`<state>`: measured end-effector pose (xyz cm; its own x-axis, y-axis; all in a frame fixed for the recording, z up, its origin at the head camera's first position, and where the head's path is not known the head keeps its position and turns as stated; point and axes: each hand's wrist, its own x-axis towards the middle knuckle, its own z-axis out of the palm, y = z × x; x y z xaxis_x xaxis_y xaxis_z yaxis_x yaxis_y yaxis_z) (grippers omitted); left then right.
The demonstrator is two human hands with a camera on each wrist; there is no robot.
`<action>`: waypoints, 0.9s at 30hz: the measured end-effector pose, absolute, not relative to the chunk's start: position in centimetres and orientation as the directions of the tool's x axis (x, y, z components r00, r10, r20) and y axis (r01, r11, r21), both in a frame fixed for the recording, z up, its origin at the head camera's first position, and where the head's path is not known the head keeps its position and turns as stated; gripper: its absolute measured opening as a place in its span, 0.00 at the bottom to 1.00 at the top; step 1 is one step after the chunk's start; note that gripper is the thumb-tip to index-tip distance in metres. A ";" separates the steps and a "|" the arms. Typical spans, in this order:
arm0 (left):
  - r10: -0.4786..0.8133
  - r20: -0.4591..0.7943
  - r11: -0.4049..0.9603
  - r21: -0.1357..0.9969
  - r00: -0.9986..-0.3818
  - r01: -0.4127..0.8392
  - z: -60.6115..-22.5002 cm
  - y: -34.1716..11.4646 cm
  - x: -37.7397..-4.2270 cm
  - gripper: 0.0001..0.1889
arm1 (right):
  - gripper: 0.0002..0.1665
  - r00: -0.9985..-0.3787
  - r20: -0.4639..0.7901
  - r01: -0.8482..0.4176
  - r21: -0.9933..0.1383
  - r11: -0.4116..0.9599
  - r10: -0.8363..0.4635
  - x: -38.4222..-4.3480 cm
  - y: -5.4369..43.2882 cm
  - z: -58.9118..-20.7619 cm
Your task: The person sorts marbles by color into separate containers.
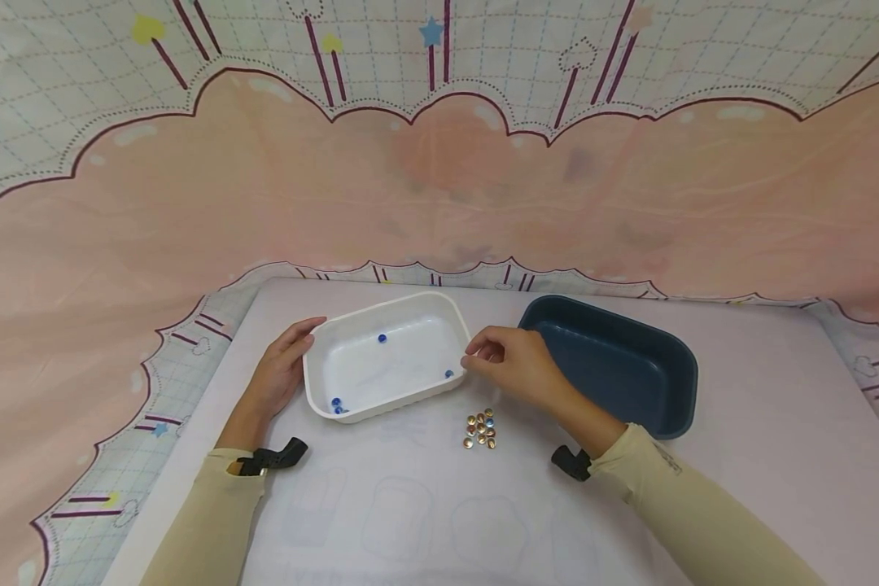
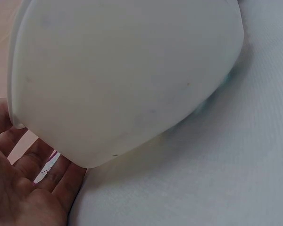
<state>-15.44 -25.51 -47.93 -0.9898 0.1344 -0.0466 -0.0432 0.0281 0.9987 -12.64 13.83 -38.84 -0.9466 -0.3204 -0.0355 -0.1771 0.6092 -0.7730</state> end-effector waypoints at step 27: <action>0.151 -0.056 0.050 0.998 -0.987 -0.048 -47.7 -25.5 -15.3 0.26 | 0.07 -0.941 -0.065 -0.149 -0.803 0.577 -0.334 -10.1 15.1 -40.8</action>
<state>-15.30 -25.51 -47.70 -0.9869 0.1513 -0.0556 -0.0484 0.0504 0.9976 -10.09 15.09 -40.79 -0.9405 -0.3335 -0.0645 -0.1495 0.5769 -0.8030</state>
